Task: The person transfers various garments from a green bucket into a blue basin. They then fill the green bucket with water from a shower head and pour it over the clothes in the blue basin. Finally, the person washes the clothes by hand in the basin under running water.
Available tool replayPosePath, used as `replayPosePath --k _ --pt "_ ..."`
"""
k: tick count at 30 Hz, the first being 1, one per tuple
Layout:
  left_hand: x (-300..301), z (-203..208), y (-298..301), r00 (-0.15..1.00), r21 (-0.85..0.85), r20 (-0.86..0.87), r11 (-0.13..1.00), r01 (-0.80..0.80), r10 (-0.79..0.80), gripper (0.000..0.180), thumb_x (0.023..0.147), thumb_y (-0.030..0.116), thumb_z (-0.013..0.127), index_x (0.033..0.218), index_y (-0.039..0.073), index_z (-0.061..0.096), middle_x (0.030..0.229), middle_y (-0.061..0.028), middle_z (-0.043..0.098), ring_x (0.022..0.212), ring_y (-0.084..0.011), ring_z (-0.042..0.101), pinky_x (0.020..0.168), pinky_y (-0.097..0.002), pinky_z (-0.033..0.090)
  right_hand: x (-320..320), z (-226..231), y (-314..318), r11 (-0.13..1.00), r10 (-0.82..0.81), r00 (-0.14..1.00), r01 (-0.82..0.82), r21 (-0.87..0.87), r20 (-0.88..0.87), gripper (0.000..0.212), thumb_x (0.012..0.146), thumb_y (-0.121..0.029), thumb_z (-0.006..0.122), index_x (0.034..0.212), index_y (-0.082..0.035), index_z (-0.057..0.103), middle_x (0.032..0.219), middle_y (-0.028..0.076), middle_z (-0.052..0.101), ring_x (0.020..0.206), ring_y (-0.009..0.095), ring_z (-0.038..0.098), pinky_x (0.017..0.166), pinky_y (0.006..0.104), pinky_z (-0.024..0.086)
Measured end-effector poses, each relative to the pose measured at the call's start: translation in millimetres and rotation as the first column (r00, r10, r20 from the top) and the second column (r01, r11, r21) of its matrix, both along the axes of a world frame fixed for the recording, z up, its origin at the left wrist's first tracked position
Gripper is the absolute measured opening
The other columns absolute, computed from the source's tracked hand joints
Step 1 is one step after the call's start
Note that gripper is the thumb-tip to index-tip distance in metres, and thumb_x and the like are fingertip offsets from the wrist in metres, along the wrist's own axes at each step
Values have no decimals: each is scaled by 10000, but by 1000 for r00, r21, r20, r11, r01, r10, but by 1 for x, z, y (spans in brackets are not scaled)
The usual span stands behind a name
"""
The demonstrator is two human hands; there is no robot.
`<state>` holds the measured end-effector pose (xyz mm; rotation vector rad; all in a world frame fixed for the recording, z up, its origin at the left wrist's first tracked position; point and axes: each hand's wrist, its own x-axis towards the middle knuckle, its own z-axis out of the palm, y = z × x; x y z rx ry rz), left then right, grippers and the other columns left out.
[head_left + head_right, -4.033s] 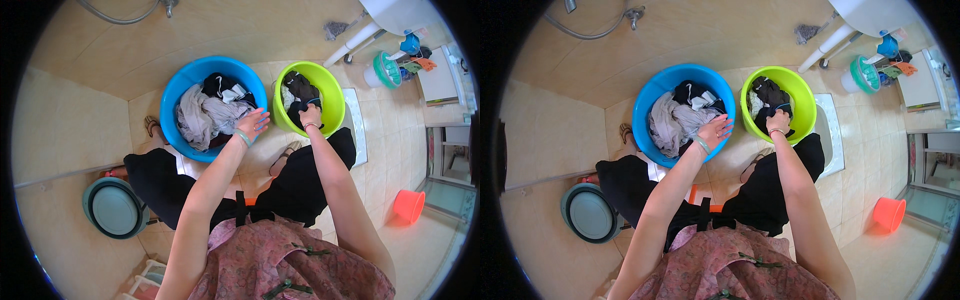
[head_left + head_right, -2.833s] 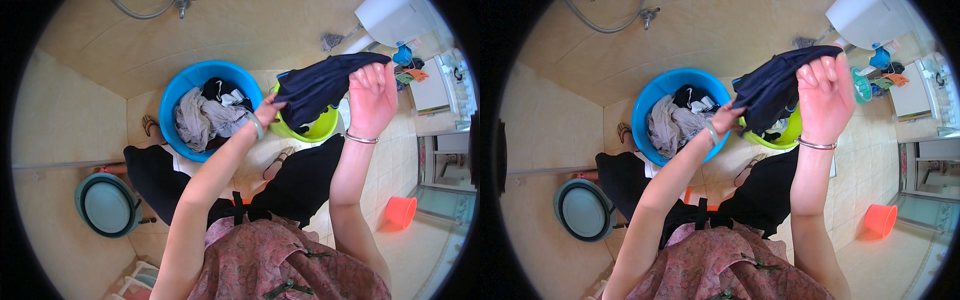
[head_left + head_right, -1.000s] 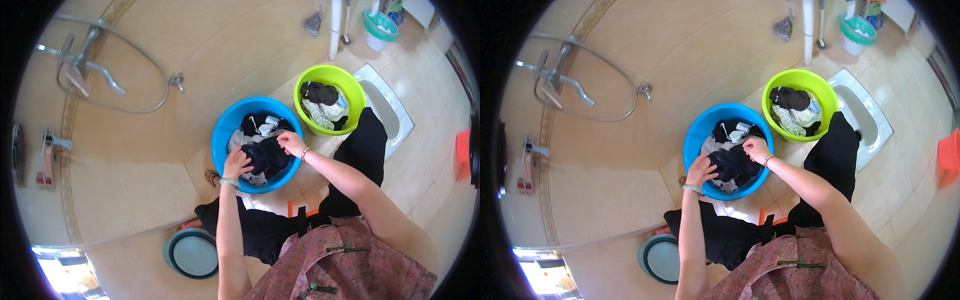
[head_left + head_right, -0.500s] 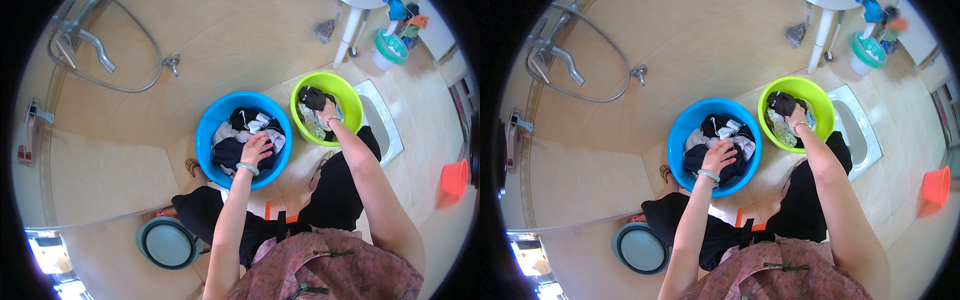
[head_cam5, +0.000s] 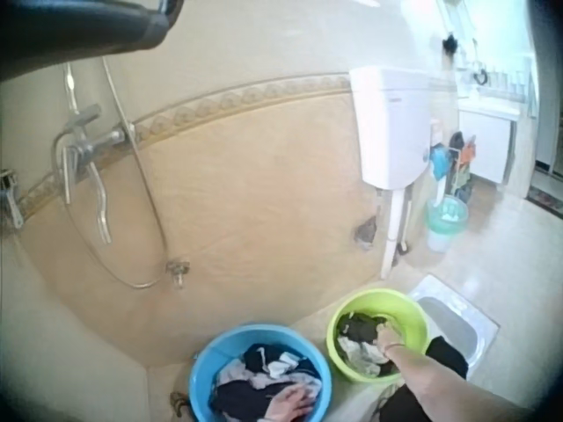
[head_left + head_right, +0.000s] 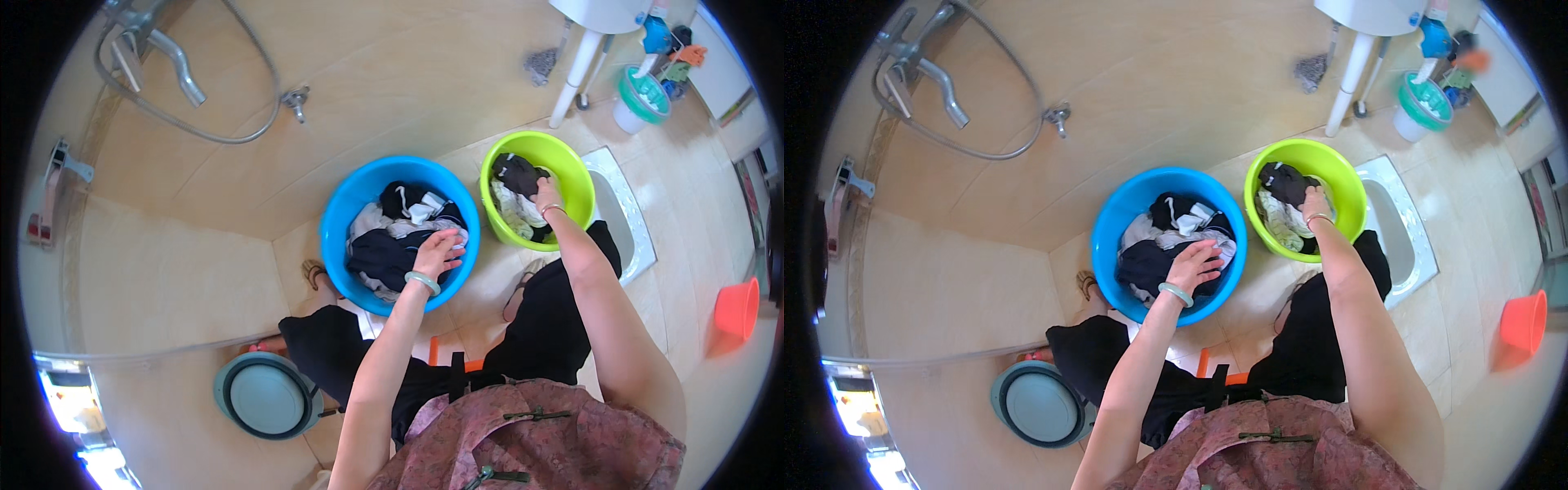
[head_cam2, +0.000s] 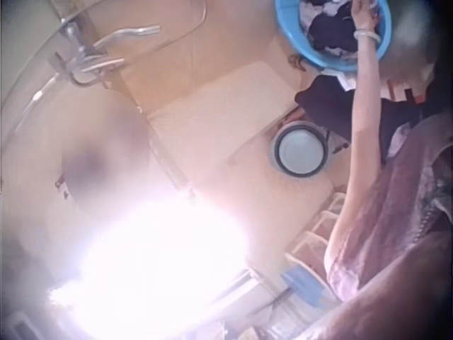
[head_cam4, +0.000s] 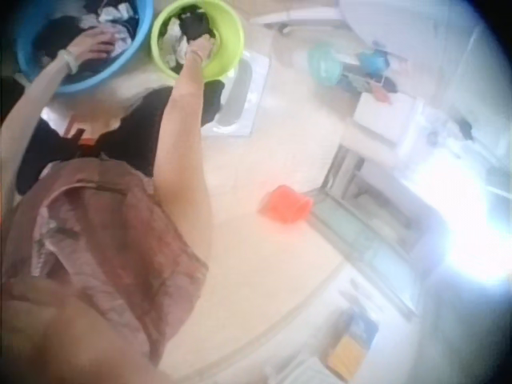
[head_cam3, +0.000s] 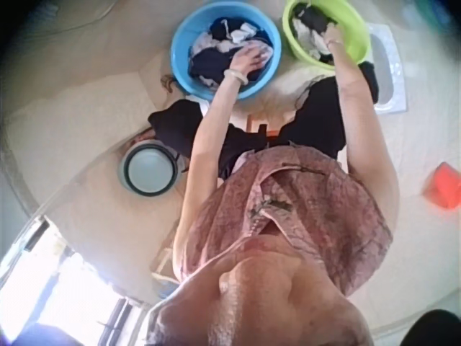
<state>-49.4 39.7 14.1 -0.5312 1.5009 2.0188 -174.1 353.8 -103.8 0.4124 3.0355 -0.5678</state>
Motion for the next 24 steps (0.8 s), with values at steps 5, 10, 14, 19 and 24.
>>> replayPosePath --k 5,10,14,19,24 --pt "1 -3 -6 1000 -23 3 999 -25 25 280 920 228 525 1169 98 527 1111 -85 594 951 -211 605 767 -328 496 -6 14 -10 999 37 996 -39 -18 -83 247 764 -156 654 975 -54 575 1036 173 577 965 364 575 855 447 461" --pt "-6 -22 9 999 53 38 998 -24 23 277 908 216 543 1162 106 532 1092 -74 606 924 -203 610 755 -314 493 2 113 -24 661 -147 983 17 -750 -107 186 803 -207 670 888 -51 613 778 18 610 512 130 529 459 254 432" --pt "-23 -10 31 996 42 -87 999 -24 27 487 852 154 617 1290 161 403 1107 -79 577 928 -199 594 728 -350 497 37 209 -28 236 -20 981 -183 -954 -193 100 858 -172 630 906 -91 594 668 -63 508 453 15 382 415 188 327" --pt "-27 38 49 927 -101 -372 990 -99 55 612 804 133 691 1315 238 371 1362 -150 376 1008 -227 587 702 -409 544 74 262 -49 179 49 978 -208 -962 -202 72 873 -169 603 914 -110 597 693 -74 523 495 8 394 438 170 306" --pt "-15 55 1 967 112 -237 991 -69 94 175 894 1 440 1032 97 489 1043 -120 612 991 -317 618 704 -426 562 100 246 -98 225 212 944 -297 -928 -251 105 882 -172 589 814 -93 572 648 -72 494 490 13 403 436 166 315"
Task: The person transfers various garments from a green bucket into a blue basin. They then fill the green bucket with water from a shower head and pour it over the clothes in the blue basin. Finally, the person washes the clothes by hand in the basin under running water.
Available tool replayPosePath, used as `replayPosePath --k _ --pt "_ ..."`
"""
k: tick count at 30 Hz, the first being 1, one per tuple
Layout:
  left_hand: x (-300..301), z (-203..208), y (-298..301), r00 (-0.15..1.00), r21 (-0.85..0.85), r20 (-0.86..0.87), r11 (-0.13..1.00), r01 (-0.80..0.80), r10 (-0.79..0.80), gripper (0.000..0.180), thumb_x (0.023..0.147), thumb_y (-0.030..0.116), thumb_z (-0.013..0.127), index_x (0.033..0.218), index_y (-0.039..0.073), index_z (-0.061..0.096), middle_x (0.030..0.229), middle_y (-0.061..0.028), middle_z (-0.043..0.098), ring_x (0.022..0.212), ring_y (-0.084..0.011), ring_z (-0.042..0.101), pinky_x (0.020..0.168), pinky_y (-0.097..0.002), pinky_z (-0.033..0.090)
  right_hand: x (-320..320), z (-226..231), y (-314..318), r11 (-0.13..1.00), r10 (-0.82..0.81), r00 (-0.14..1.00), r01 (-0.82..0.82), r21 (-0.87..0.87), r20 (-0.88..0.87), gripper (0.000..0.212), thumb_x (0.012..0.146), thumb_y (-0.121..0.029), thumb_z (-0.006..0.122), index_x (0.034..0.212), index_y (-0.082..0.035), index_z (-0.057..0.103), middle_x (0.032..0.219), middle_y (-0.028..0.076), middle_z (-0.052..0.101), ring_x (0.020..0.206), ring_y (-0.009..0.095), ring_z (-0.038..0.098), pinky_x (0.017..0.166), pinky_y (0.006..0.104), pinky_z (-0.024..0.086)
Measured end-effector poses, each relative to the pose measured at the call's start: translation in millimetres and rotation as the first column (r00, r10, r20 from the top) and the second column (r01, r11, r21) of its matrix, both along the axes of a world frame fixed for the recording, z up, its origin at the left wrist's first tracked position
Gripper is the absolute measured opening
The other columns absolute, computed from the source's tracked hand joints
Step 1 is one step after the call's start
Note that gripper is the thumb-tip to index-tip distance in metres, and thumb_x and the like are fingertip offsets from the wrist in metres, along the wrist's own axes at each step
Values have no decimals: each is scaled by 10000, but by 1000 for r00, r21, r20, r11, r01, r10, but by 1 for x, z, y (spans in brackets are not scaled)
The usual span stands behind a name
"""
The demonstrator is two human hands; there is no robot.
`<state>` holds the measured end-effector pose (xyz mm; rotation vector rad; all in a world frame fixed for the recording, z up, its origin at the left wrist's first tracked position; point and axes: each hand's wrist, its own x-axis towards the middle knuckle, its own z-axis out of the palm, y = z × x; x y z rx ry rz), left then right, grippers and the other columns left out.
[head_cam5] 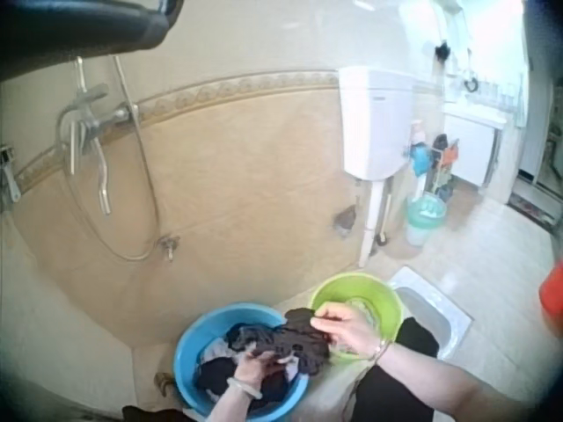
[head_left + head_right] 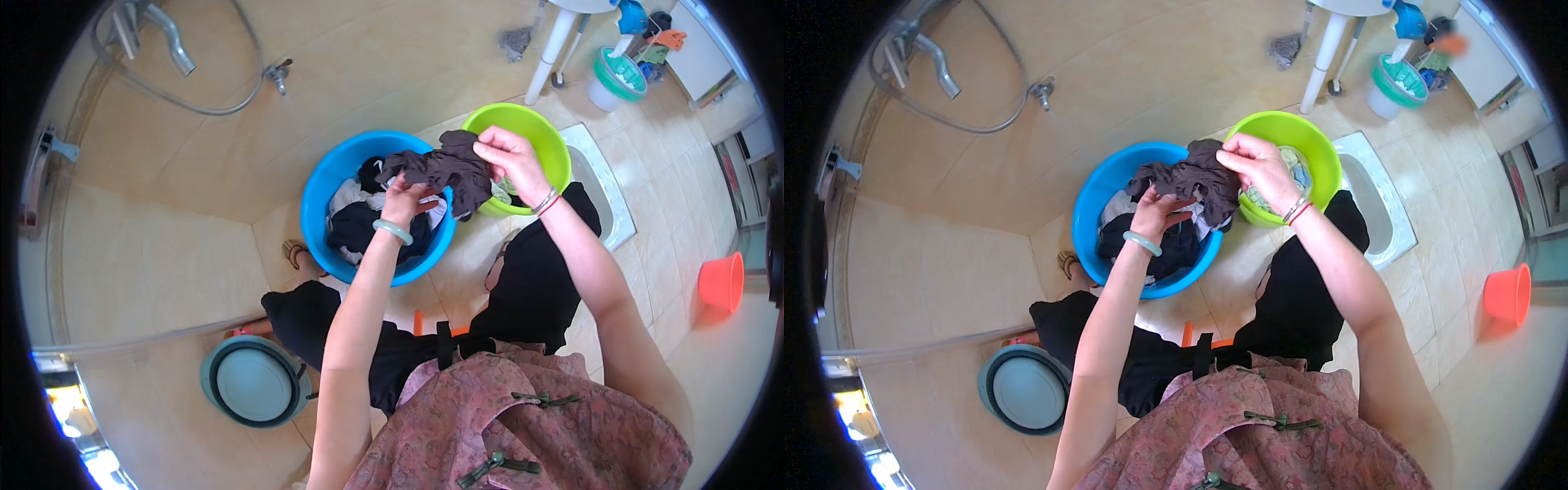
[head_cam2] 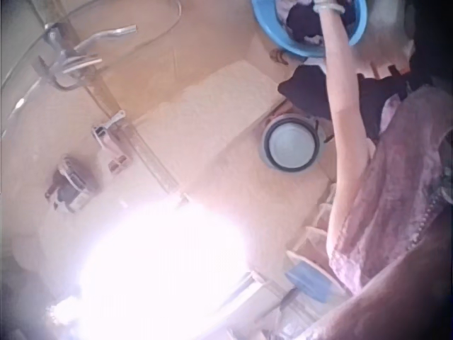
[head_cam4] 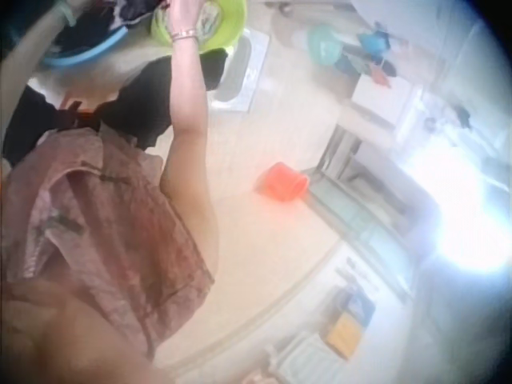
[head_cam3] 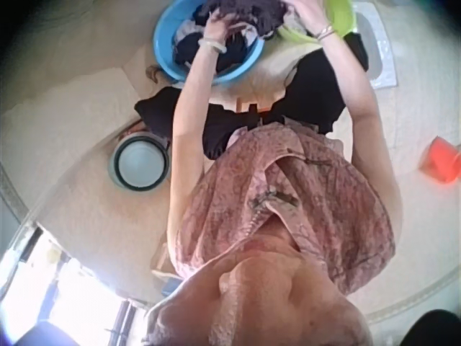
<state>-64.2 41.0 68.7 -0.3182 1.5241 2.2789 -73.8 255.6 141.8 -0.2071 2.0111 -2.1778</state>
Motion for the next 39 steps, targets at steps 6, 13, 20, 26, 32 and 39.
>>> replayPosePath --k 6,13,20,26,32,39 --pt "28 13 -63 976 400 144 893 -207 162 278 921 366 438 984 113 535 950 -90 591 839 -251 583 781 -420 481 13 -29 -52 919 188 950 -81 385 -249 165 854 -197 617 751 -80 562 642 -50 517 538 32 441 487 187 368" --pt "42 21 -106 971 341 89 909 -241 224 223 897 347 570 797 185 453 605 42 421 470 -77 355 452 -229 292 -2 -47 -80 930 228 962 -171 326 -147 153 895 -168 569 778 -74 539 650 -31 535 574 35 490 525 185 392" --pt "48 17 -133 848 -311 -114 791 -526 518 337 887 389 573 690 131 483 533 25 454 431 -72 390 398 -214 291 5 -20 -104 976 181 983 -177 127 -24 170 887 -202 597 765 -108 524 620 -40 493 530 47 434 499 208 361" --pt "45 11 -152 829 -468 -154 700 -540 537 388 924 439 452 853 79 580 652 -38 615 473 -80 488 428 -219 386 -11 -8 -91 980 119 988 -100 -174 101 159 886 -214 598 794 -105 528 606 -53 449 513 41 408 476 188 324" --pt "51 -31 -138 916 -542 -300 743 -393 266 786 735 164 746 1353 -1 290 1163 -160 560 999 -261 587 831 -347 484 2 12 -107 929 260 961 -221 -297 98 141 889 -182 589 790 -93 539 625 -47 477 524 27 403 483 171 311" --pt "44 -4 -73 933 -406 -357 906 -119 -37 201 862 272 636 786 92 587 699 54 526 684 -62 491 633 -248 427 2 9 -131 943 298 954 -293 -155 13 147 901 -203 569 908 -56 572 676 -35 546 560 22 462 502 159 371"
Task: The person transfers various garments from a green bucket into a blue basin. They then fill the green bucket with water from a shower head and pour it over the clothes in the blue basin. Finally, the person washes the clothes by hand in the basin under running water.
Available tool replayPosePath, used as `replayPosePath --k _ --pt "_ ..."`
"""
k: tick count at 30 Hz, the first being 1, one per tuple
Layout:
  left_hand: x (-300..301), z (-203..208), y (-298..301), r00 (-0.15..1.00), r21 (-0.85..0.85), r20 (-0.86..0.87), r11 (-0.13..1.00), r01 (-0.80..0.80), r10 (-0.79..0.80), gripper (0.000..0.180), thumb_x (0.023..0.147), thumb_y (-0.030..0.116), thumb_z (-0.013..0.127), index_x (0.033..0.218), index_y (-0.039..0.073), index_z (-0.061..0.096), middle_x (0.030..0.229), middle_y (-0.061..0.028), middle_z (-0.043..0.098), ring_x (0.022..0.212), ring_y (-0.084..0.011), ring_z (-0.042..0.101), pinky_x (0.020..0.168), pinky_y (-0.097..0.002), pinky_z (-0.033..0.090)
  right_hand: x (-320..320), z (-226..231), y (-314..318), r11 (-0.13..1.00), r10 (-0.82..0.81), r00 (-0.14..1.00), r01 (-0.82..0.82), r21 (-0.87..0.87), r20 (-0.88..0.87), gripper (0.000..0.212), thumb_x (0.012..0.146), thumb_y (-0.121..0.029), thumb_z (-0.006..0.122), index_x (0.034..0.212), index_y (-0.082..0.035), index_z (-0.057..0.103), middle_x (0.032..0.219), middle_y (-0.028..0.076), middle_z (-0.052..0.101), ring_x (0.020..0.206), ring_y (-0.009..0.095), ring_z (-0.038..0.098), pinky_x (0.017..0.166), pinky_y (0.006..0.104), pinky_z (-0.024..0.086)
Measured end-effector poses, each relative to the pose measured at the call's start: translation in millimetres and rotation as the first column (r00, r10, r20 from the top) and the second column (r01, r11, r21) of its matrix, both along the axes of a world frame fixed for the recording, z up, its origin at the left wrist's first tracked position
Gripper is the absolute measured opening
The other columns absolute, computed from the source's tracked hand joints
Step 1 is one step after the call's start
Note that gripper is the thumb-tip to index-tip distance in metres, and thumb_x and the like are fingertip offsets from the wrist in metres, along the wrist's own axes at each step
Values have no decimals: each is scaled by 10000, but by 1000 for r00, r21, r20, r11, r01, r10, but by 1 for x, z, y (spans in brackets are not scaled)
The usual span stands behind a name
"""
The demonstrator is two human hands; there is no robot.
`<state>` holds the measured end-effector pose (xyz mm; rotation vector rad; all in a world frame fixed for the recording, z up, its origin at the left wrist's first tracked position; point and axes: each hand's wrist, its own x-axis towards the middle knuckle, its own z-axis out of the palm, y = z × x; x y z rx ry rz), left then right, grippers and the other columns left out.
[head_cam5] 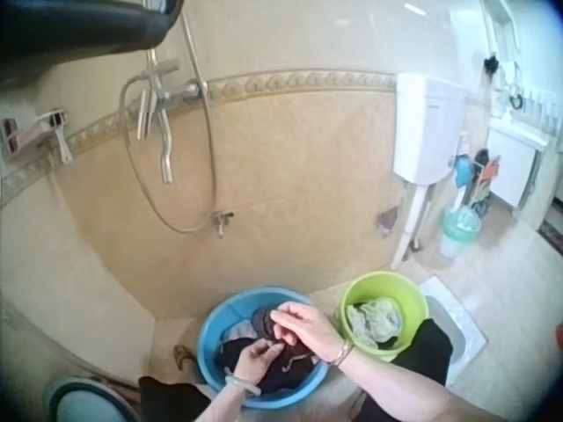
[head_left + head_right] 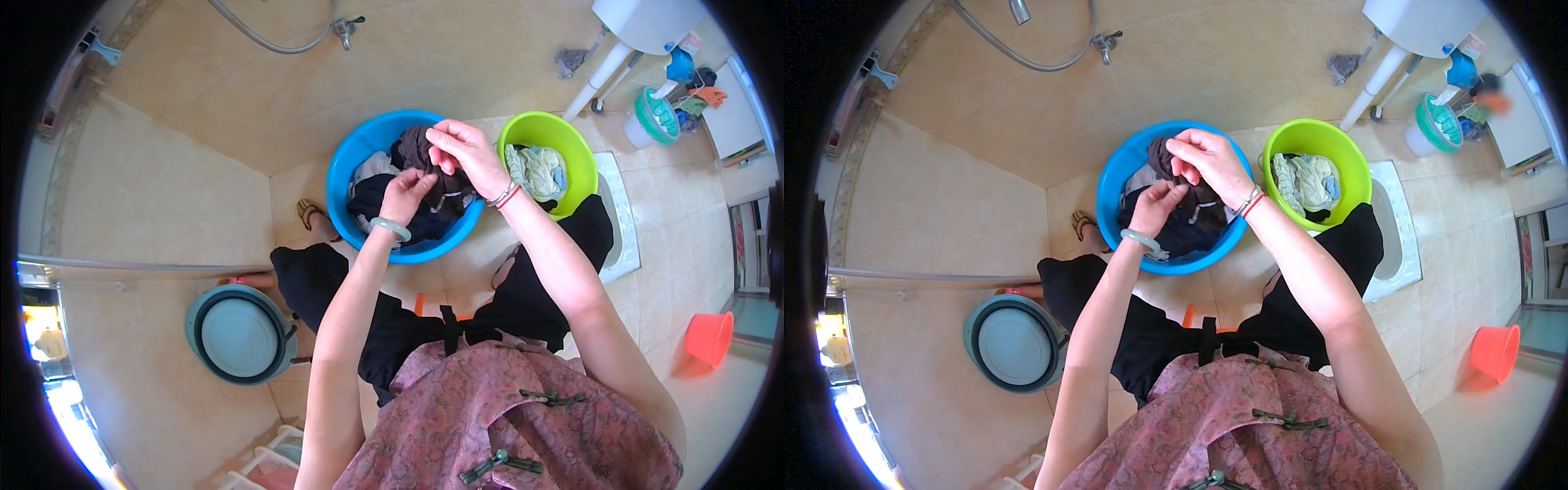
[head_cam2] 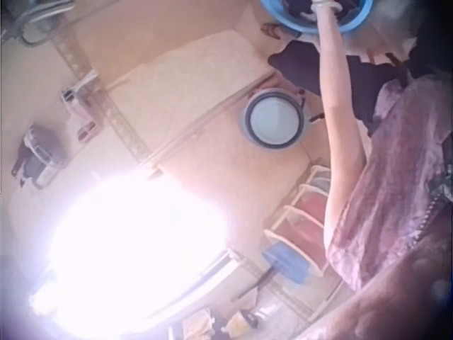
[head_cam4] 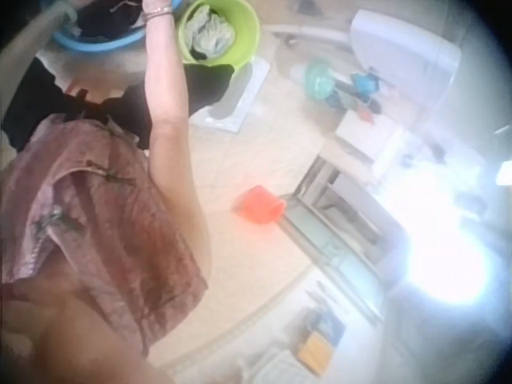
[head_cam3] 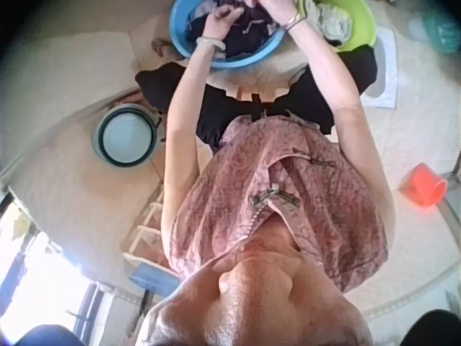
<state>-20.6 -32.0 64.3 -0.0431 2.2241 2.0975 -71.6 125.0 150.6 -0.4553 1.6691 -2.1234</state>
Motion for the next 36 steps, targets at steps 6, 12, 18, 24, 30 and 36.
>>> replayPosePath --k 6,12,18,24,30,36 --pt "1 41 6 917 394 354 860 -325 184 233 831 390 653 714 218 548 730 95 531 716 -72 480 667 -298 382 7 -64 48 766 -79 923 298 570 -376 375 797 -335 683 994 -23 615 786 82 660 689 156 619 646 294 494" --pt "-2 53 -14 963 -84 13 960 -268 270 191 843 300 657 803 114 660 704 58 571 634 -77 526 599 -250 437 26 -58 31 881 -191 928 306 362 -319 175 815 -184 662 775 -26 598 611 26 539 554 75 498 524 248 411" --pt "-3 97 -43 829 -688 -467 462 -559 308 265 826 367 625 797 104 648 645 -75 596 627 -230 602 578 -323 456 -7 -35 37 906 -261 879 366 213 -398 169 844 -183 644 789 -30 601 636 -11 545 528 50 489 489 206 391" --pt "-18 92 -37 890 -462 -253 760 -456 380 298 840 329 636 849 33 656 675 -68 638 572 -149 629 570 -264 471 -21 -32 12 909 -375 903 402 109 -210 108 849 -133 635 829 -32 600 672 -3 577 587 64 570 529 206 465" --pt "-34 28 -51 963 -632 -117 730 -261 243 494 897 458 476 1171 62 585 1053 -201 624 1070 -262 573 863 -312 452 -24 -88 3 887 -289 921 360 288 -262 268 873 -217 582 1051 -21 625 854 89 679 737 136 652 672 254 501" --pt "-28 8 -16 925 94 375 990 -102 60 683 899 522 445 1412 101 284 1423 -188 313 1307 -318 324 1004 -474 325 -22 -130 46 880 -386 921 351 321 52 290 897 -275 553 1037 -36 640 896 64 682 768 130 649 664 240 492"
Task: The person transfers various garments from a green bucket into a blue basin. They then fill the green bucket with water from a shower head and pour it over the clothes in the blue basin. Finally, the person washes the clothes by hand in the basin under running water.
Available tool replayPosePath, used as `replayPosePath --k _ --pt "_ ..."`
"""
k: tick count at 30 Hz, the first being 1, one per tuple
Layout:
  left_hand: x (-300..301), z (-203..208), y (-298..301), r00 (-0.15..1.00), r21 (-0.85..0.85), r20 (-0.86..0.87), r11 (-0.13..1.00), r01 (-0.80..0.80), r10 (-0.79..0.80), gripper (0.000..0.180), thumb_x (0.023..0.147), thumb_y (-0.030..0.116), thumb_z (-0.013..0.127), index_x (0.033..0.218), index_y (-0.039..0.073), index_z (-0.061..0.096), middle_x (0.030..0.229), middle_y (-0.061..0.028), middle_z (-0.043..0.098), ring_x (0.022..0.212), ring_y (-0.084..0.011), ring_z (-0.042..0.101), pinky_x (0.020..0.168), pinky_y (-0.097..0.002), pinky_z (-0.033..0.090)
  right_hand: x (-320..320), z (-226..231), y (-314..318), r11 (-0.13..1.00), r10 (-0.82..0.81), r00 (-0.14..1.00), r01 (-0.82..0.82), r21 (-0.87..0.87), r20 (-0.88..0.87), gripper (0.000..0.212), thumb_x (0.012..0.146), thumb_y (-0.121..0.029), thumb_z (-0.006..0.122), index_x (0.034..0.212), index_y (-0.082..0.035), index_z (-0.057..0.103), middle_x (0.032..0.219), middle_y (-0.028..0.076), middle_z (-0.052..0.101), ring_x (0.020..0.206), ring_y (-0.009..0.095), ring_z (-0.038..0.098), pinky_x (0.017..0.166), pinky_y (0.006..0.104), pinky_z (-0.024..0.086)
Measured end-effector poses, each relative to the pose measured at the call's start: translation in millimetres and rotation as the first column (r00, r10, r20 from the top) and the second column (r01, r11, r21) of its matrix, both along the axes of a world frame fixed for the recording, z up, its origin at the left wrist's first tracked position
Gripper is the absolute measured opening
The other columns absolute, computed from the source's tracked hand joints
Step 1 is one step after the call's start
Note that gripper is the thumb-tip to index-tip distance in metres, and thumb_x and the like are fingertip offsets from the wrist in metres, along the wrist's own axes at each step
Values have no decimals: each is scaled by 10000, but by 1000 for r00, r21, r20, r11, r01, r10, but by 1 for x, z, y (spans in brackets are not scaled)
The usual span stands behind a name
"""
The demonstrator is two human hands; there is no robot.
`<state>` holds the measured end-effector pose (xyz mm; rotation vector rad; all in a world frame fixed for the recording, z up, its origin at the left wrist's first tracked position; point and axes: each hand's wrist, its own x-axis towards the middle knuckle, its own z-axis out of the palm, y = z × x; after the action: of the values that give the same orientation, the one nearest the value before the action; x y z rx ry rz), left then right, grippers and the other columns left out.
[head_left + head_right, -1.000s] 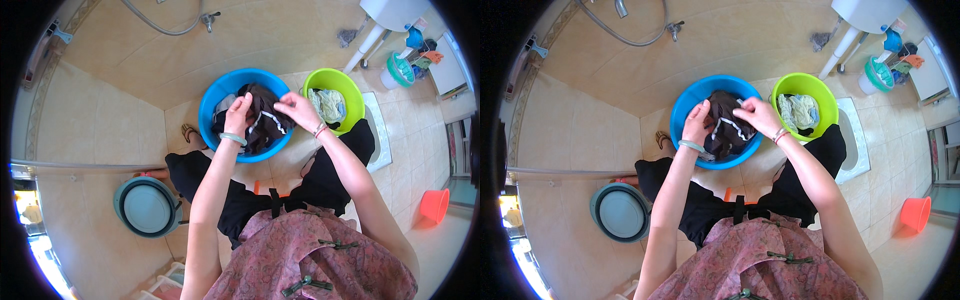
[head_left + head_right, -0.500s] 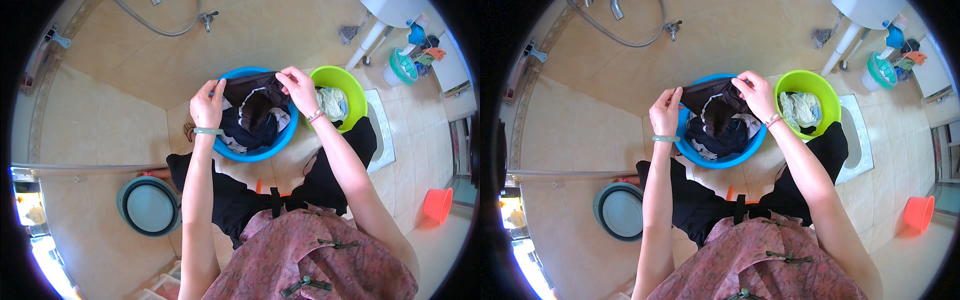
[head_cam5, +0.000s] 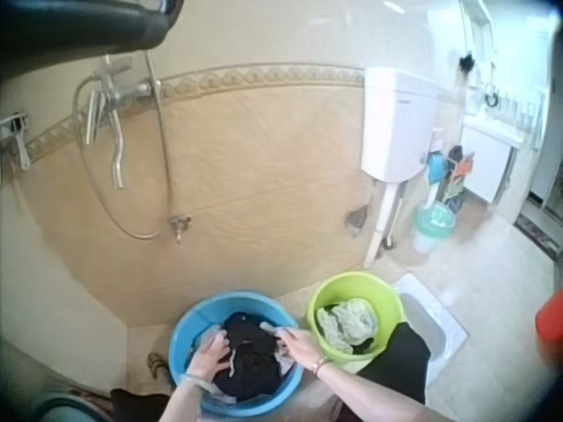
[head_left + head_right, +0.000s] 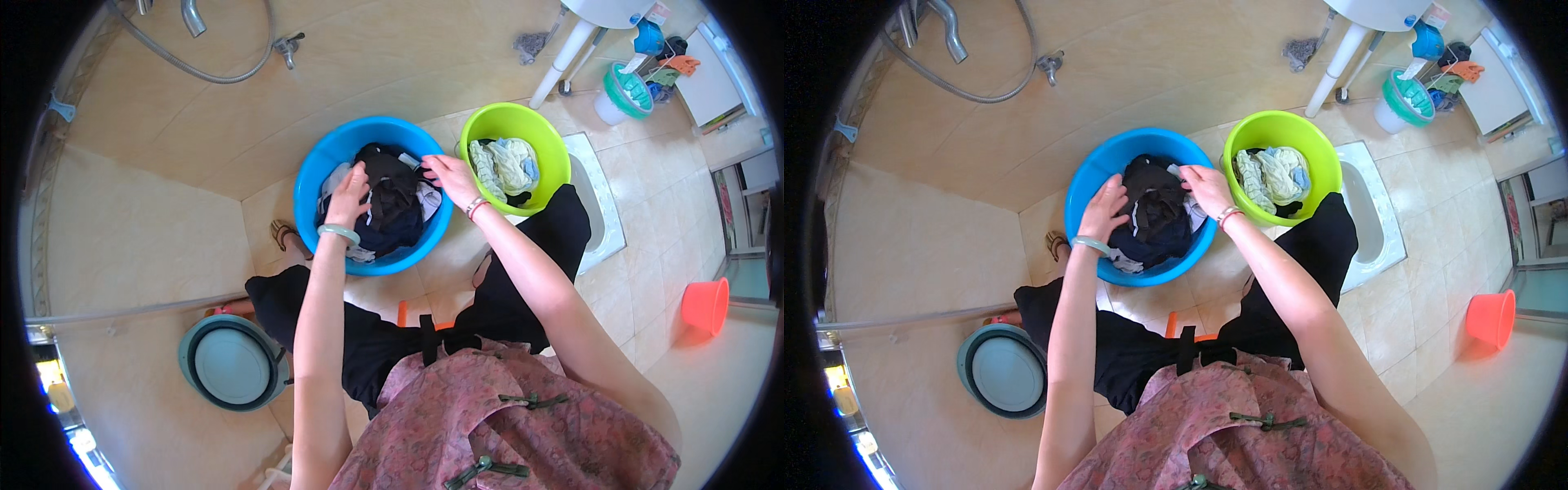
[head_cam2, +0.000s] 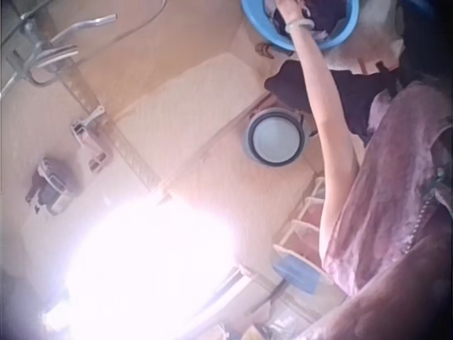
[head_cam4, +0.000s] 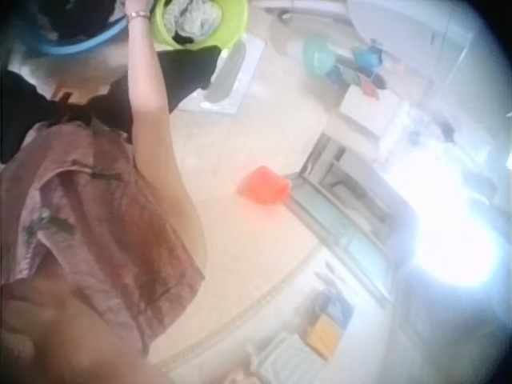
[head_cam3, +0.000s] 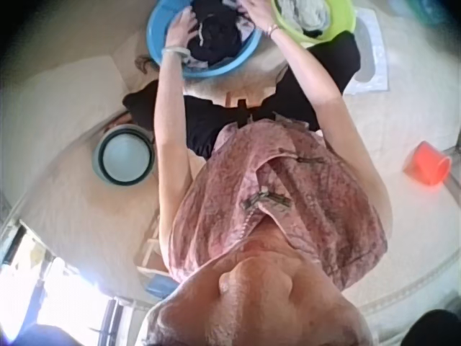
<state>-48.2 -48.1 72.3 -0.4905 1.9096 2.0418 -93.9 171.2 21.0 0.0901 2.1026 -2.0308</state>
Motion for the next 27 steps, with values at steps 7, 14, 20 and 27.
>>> replayPosePath --k 7,14,20,27 --pt "-4 -43 64 993 226 79 972 62 -82 567 918 426 483 1370 105 366 1357 -160 414 1228 -292 431 959 -428 386 -39 -100 127 765 -340 932 350 540 -123 244 836 -237 551 938 -51 671 895 177 653 845 307 632 777 350 486" --pt "3 -68 95 967 234 163 960 154 -195 414 929 344 499 1279 124 474 1223 -81 532 1067 -218 538 860 -357 450 -42 -141 156 652 -448 891 274 707 68 522 756 -101 588 1249 18 468 1034 200 622 822 284 656 681 366 539" --pt "7 -73 96 959 193 213 970 148 -188 376 929 330 504 1242 123 505 1195 -78 551 1036 -208 559 850 -343 462 -42 -155 177 546 -305 941 50 836 143 422 684 -166 640 1039 58 599 1035 283 592 1005 379 570 887 406 447" --pt "2 -71 108 958 197 196 966 171 -209 340 934 310 495 1213 117 521 1154 -67 576 995 -192 575 824 -332 471 -63 -117 189 665 -501 863 436 606 -71 364 790 -275 600 941 56 613 757 137 617 679 232 588 617 323 466"
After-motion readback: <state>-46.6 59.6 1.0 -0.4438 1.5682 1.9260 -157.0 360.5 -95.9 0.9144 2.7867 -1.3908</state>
